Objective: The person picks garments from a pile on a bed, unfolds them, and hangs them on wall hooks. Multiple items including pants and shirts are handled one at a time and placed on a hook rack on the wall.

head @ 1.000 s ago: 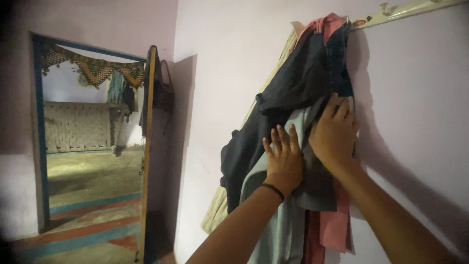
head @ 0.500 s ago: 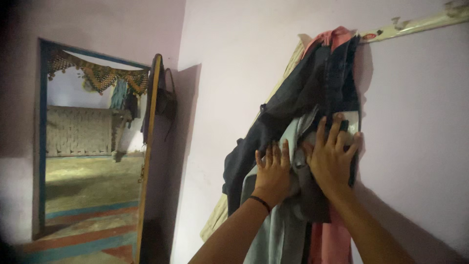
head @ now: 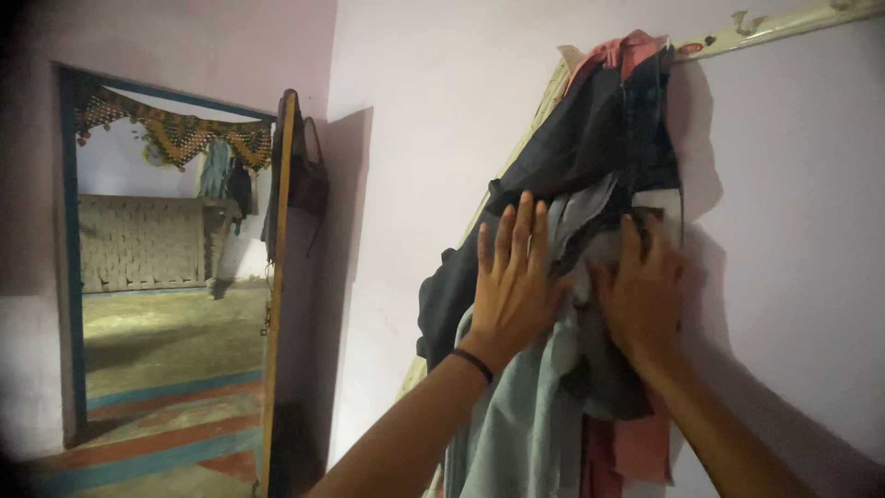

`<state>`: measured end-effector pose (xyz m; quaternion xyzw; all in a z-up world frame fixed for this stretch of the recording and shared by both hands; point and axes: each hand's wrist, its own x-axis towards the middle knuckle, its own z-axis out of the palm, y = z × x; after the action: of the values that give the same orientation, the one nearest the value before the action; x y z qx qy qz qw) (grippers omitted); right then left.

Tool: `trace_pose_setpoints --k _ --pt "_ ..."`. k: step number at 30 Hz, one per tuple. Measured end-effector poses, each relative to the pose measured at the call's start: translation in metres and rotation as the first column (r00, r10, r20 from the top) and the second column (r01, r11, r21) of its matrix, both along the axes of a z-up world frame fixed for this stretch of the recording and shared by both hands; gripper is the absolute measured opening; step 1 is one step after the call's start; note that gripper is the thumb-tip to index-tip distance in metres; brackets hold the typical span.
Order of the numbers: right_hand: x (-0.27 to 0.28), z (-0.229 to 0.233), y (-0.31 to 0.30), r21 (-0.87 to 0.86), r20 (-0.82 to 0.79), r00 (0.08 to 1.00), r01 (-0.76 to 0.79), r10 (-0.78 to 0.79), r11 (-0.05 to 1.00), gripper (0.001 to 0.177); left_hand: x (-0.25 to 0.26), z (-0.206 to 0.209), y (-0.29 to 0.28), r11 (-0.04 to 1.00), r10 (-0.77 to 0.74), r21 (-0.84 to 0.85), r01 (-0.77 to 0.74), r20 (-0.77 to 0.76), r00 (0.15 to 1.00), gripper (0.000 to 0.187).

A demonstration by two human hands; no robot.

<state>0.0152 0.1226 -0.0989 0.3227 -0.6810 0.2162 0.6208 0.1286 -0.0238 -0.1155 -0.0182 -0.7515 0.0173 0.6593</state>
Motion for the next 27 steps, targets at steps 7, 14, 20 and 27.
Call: trace_pose_setpoints --k 7,14,20,27 --pt "0.019 0.021 0.01 0.011 -0.215 0.972 0.098 -0.093 0.995 0.064 0.005 0.02 0.008 0.996 -0.001 -0.093 0.01 0.091 0.996 0.097" --pt "0.027 0.035 0.013 0.037 -0.237 0.967 0.106 -0.094 0.994 0.069 0.003 0.023 0.011 0.995 -0.053 -0.081 0.062 0.111 0.992 0.099" --pt "0.038 0.046 0.015 0.077 -0.222 0.971 0.106 -0.086 0.991 0.069 0.008 0.035 0.014 0.996 0.038 -0.083 -0.026 0.145 0.989 0.105" --pt "0.048 0.052 0.014 0.154 -0.194 0.976 0.132 -0.101 0.979 0.077 0.022 0.038 0.014 0.995 0.049 -0.088 -0.036 0.154 0.987 0.11"
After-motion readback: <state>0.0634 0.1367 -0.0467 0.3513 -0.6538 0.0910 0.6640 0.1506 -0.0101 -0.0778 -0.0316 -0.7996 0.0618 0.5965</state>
